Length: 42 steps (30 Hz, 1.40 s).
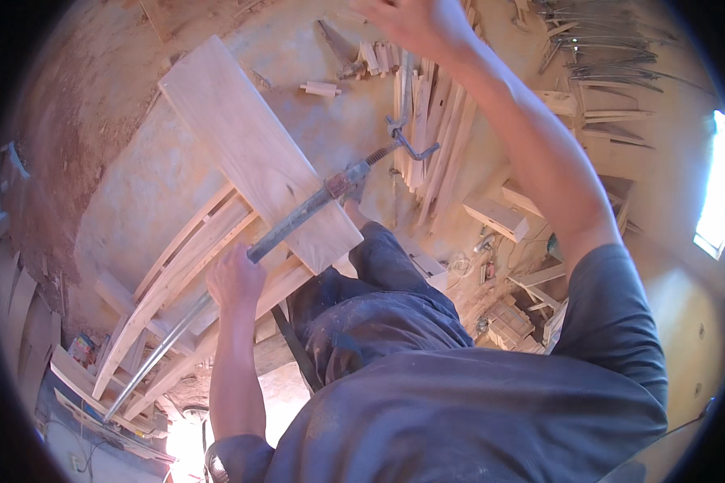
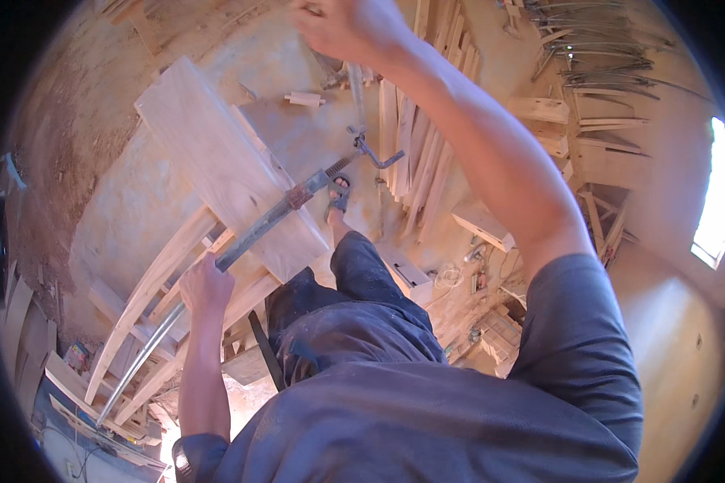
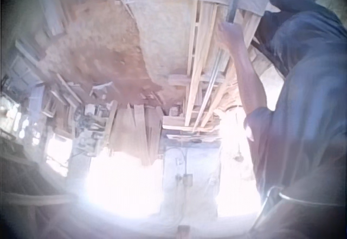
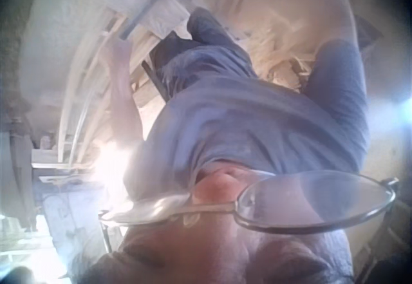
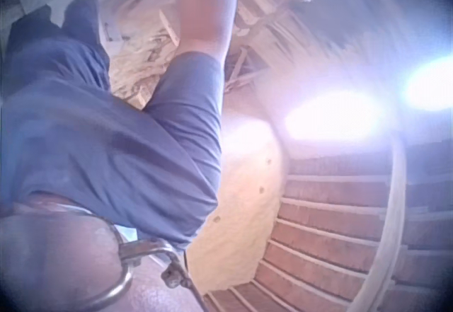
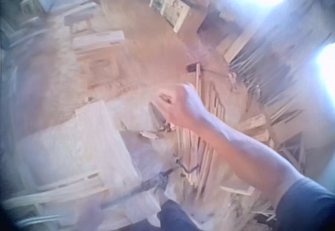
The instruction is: The person measures a curved wooden frame with a tape measure, then strikes a metal clamp with a hammer to tighten it against the wood.
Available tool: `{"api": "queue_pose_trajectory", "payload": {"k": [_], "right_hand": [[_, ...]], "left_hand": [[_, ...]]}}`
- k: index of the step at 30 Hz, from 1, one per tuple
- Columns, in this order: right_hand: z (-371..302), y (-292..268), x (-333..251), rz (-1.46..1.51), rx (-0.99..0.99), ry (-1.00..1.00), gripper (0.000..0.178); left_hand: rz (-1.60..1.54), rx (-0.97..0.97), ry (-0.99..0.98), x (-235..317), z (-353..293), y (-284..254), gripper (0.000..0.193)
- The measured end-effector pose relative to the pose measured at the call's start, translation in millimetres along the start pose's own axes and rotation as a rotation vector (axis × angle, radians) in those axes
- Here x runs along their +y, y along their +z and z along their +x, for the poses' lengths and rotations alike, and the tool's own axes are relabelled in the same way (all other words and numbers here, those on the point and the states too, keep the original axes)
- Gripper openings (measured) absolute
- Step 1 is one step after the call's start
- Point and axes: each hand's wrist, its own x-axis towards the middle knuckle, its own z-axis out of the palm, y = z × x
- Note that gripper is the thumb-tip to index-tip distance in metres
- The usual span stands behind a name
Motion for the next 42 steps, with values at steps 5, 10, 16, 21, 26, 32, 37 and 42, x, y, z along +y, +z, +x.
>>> {"api": "queue_pose_trajectory", "payload": {"k": [5, 10, 16, 21, 26, 32, 37, 42], "right_hand": [[37.4, 103.2, 79.5, 0.126, -0.345, 0.019, 0.018], [-45.5, 246.2, 202.8, 0.252, -0.547, -0.109, 0.012], [-62.5, 262.4, 190.5, 0.52, -0.512, 0.067, 0.015], [-78.4, 260.4, 203.0, 0.88, -0.481, 0.417, 0.02], [-234.9, 275.0, 238.7, 0.949, -0.57, 0.591, 0.026], [-392.7, 135.9, 130.0, 1.012, -0.463, 1.379, 0.041], [-409.2, 68.7, 90.5, 0.98, -0.378, 1.679, 0.038], [-436.6, 83.6, 109.8, 0.842, -0.295, 1.555, 0.048]], "left_hand": [[-0.069, 0.095, 0.056, -7.4, 0.0, 17.1, 0.014], [-0.057, 0.268, 0.224, -1.5, 16.9, 17.1, 0.012], [-0.022, 0.232, 0.133, 3.0, 7.9, 21.6, 0.025], [0.017, 0.214, 0.135, 10.9, 10.8, 19.7, 0.024], [0.049, 0.233, 0.145, 6.9, 12.8, 24.6, 0.008], [0.116, 0.216, 0.107, -9.0, -2.2, 27.1, 0.006], [0.119, 0.051, -0.109, 11.2, -0.4, 7.3, 0.016], [0.023, 0.101, -0.038, 6.4, -2.3, 9.7, 0.017]]}}
